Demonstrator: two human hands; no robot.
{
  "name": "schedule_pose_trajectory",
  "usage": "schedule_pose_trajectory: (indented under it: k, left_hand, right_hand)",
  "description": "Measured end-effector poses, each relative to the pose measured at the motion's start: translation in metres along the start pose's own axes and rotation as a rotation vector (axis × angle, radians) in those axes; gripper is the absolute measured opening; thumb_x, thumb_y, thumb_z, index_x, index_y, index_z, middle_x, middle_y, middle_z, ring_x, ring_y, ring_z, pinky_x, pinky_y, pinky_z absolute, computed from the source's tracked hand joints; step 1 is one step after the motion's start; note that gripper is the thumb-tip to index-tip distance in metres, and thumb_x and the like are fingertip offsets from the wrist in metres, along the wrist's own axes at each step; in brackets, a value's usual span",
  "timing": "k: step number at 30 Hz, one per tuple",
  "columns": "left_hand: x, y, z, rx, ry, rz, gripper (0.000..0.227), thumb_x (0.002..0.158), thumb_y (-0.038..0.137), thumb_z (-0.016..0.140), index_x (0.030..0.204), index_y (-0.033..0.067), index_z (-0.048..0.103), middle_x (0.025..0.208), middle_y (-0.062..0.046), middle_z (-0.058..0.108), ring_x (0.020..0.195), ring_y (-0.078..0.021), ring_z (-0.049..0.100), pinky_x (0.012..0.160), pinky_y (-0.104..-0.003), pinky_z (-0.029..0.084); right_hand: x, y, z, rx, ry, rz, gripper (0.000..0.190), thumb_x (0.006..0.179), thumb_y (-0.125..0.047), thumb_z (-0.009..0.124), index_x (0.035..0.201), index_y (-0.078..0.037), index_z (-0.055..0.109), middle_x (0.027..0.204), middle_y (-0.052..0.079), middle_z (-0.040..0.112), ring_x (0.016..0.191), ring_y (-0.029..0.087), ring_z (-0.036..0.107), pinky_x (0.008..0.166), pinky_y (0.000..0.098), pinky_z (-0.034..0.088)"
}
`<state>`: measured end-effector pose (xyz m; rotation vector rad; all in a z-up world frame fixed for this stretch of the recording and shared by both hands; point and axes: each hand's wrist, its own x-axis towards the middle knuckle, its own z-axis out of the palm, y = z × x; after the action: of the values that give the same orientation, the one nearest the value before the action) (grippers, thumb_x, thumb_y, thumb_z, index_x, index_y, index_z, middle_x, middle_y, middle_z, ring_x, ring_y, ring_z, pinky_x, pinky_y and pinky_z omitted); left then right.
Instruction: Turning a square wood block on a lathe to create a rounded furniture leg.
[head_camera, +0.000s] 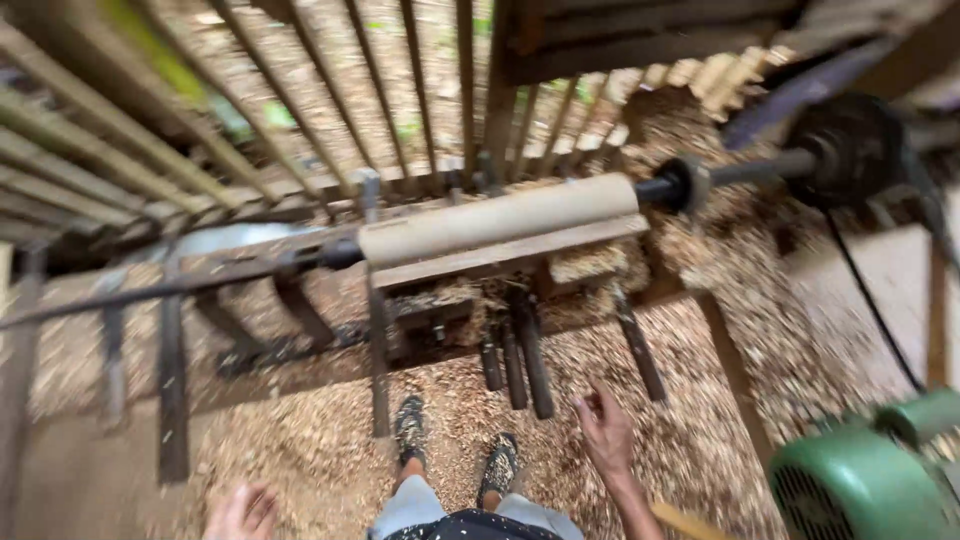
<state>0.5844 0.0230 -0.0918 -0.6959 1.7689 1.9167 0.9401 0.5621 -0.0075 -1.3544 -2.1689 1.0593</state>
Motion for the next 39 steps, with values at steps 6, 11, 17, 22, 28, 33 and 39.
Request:
schedule_pose_trajectory:
  k: [6, 11, 17, 22, 28, 33, 39]
  left_hand:
    - [-0.102, 0.051, 0.11, 0.048, 0.066, 0.057, 0.028, 0.1, 0.015, 0.06, 0.125, 0.0036, 0.062, 0.105, -0.018, 0.074, 0.088, -0.0256, 0.072, 0.081, -0.039, 0.062]
    - [-0.047, -0.001, 0.117, 0.107, -0.093, -0.021, 0.032, 0.101, 0.018, 0.062, 0.127, -0.0002, 0.062, 0.107, -0.017, 0.073, 0.087, -0.024, 0.073, 0.075, -0.037, 0.06]
    - [-0.009, -0.037, 0.116, 0.141, -0.171, -0.094, 0.038, 0.101, 0.02, 0.062, 0.134, -0.0003, 0.062, 0.11, -0.017, 0.075, 0.088, -0.0248, 0.071, 0.077, -0.037, 0.059]
    - [0.034, -0.057, 0.1, 0.234, -0.196, -0.269, 0.039, 0.101, 0.02, 0.057, 0.136, 0.0026, 0.059, 0.116, -0.021, 0.073, 0.097, -0.0296, 0.072, 0.082, -0.04, 0.061]
    - [0.056, -0.028, 0.095, 0.32, -0.248, -0.262, 0.037, 0.104, 0.023, 0.056, 0.131, -0.0007, 0.061, 0.113, -0.019, 0.073, 0.096, -0.027, 0.072, 0.083, -0.038, 0.058]
    - [0.055, -0.004, 0.106, 0.278, -0.24, -0.192, 0.031, 0.104, 0.023, 0.058, 0.122, -0.0011, 0.066, 0.106, -0.014, 0.076, 0.089, -0.0217, 0.073, 0.076, -0.033, 0.057]
    - [0.044, 0.029, 0.106, 0.179, -0.087, 0.085, 0.021, 0.098, 0.019, 0.062, 0.11, 0.0056, 0.073, 0.09, -0.006, 0.078, 0.077, -0.0147, 0.075, 0.066, -0.027, 0.061]
  right_hand:
    - [-0.016, 0.042, 0.031, -0.103, -0.142, 0.008, 0.063, 0.089, -0.056, 0.059, 0.134, -0.011, 0.061, 0.096, 0.005, 0.077, 0.071, 0.015, 0.073, 0.054, 0.0346, 0.061]
    - [-0.039, 0.022, 0.033, -0.14, -0.187, -0.036, 0.055, 0.092, -0.048, 0.061, 0.134, -0.012, 0.062, 0.097, 0.006, 0.078, 0.077, 0.014, 0.074, 0.062, 0.033, 0.066]
    - [-0.042, 0.007, 0.051, -0.064, -0.078, -0.085, 0.053, 0.093, -0.044, 0.061, 0.13, -0.006, 0.062, 0.098, 0.009, 0.076, 0.078, 0.016, 0.075, 0.061, 0.0345, 0.067]
    - [-0.034, 0.01, 0.081, -0.447, -0.036, -0.498, 0.041, 0.101, -0.025, 0.059, 0.136, -0.005, 0.06, 0.115, 0.021, 0.072, 0.078, 0.018, 0.071, 0.044, 0.0277, 0.059]
    - [-0.035, -0.082, 0.1, -0.378, -0.123, -0.243, 0.055, 0.094, -0.036, 0.068, 0.14, -0.009, 0.054, 0.113, 0.018, 0.07, 0.083, 0.018, 0.07, 0.063, 0.0317, 0.063]
    - [-0.031, -0.053, 0.113, -0.5, -0.173, -0.184, 0.063, 0.09, -0.038, 0.07, 0.144, -0.012, 0.049, 0.113, 0.014, 0.07, 0.076, 0.02, 0.069, 0.064, 0.0347, 0.06]
    - [-0.009, -0.064, 0.131, -0.617, -0.234, -0.413, 0.059, 0.089, -0.04, 0.064, 0.141, -0.014, 0.052, 0.125, 0.016, 0.067, 0.081, 0.021, 0.072, 0.064, 0.037, 0.062]
